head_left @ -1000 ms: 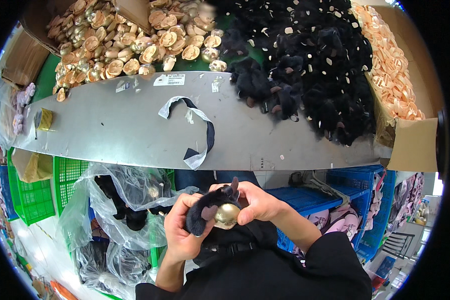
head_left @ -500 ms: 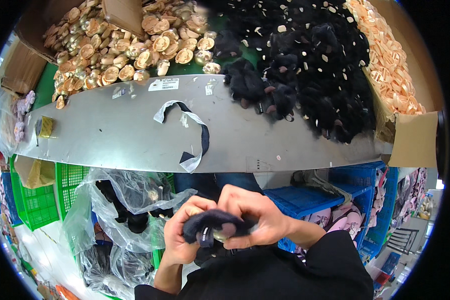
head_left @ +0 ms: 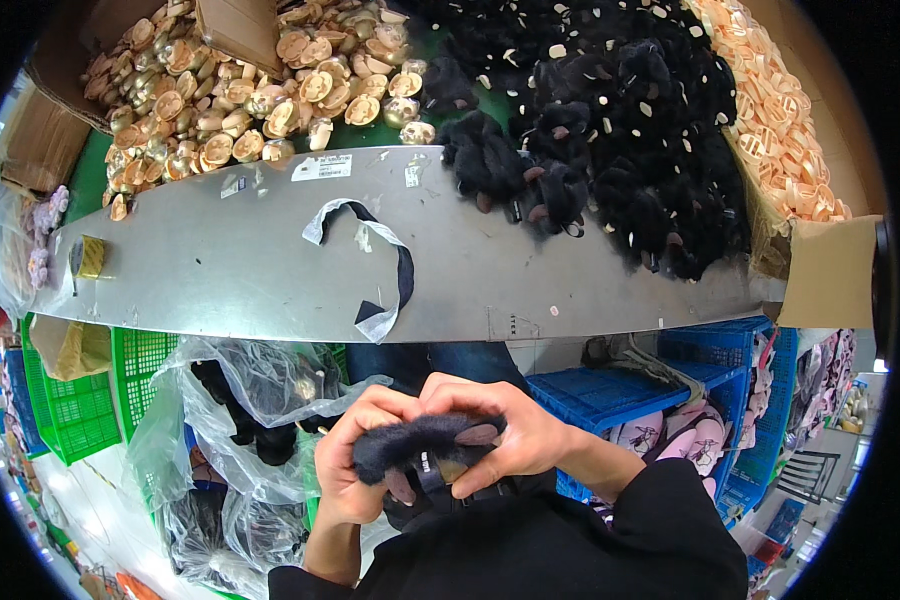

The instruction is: The person repeatedly picks up small black plush toys and round beige inserts from a table, then inserts the round pieces into the plush toys by hand. The person handles the items one at a time and places the assembled toys into a plastic bag.

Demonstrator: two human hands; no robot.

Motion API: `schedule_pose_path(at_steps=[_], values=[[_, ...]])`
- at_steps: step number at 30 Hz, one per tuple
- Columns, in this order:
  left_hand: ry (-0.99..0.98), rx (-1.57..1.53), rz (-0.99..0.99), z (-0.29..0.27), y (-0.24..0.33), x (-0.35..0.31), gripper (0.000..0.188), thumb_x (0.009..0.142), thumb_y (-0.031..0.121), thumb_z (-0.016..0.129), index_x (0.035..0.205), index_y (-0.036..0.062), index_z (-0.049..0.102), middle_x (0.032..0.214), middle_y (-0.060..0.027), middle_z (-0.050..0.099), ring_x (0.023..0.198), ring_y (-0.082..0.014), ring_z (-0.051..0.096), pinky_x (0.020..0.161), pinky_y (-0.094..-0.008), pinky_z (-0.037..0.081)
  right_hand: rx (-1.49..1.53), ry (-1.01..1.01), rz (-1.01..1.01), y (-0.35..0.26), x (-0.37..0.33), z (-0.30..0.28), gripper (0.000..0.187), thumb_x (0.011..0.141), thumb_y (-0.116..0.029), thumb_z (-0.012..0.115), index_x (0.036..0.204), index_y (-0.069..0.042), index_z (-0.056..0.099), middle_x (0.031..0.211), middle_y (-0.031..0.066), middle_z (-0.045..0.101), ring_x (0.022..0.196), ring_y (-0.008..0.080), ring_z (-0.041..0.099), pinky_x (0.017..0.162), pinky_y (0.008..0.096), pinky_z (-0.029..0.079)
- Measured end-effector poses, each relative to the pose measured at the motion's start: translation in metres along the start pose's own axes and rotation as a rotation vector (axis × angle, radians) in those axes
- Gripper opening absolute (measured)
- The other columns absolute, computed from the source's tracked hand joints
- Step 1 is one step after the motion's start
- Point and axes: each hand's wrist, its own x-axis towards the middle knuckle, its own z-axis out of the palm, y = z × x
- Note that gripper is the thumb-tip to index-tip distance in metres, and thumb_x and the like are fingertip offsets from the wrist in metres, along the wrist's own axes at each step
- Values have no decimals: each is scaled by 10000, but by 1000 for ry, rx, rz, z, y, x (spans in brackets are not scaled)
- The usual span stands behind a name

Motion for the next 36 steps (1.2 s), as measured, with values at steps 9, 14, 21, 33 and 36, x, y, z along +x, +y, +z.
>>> schedule_pose_path(at_steps=[9, 14, 21, 33, 36], values=[[28, -92, 31, 6, 1, -2, 118, 894, 59, 688, 960, 37, 593, 1059, -115, 493, 943, -224, 559, 924, -422, 503, -633, 160, -556, -7, -2, 26, 316, 770, -103, 827, 1001, 14, 646, 1058, 139, 582, 939, 266, 583, 781, 342, 497], [-111, 77, 110, 2, 11, -3, 179, 818, 9, 713, 934, 95, 609, 1006, -77, 481, 922, -225, 523, 992, -488, 454, -734, 54, -701, -7, -6, 22, 270, 766, -107, 778, 951, 9, 620, 910, 135, 611, 736, 286, 628, 647, 340, 521], [-411, 205, 168, -18, 12, 2, 262, 742, 106, 790, 950, 84, 633, 1049, -86, 588, 981, -319, 554, 963, -479, 449, -747, -30, -779, -1, -16, 26, 149, 777, -112, 658, 802, -34, 533, 749, 88, 437, 572, 241, 509, 471, 327, 407], [-66, 285, 491, 8, 4, -5, 303, 738, -8, 814, 851, 83, 547, 935, -89, 583, 787, -257, 599, 735, -405, 574, -606, 85, -907, -11, -1, 27, 45, 811, 53, 653, 777, 72, 631, 732, 147, 564, 476, 210, 507, 433, 306, 443], [-48, 361, 544, 7, 3, -6, 327, 737, 31, 841, 867, 72, 543, 929, -93, 575, 771, -247, 582, 751, -421, 588, -653, 169, -938, -5, 1, 28, 92, 774, -45, 671, 827, 28, 655, 789, 133, 597, 565, 219, 588, 487, 277, 473]])
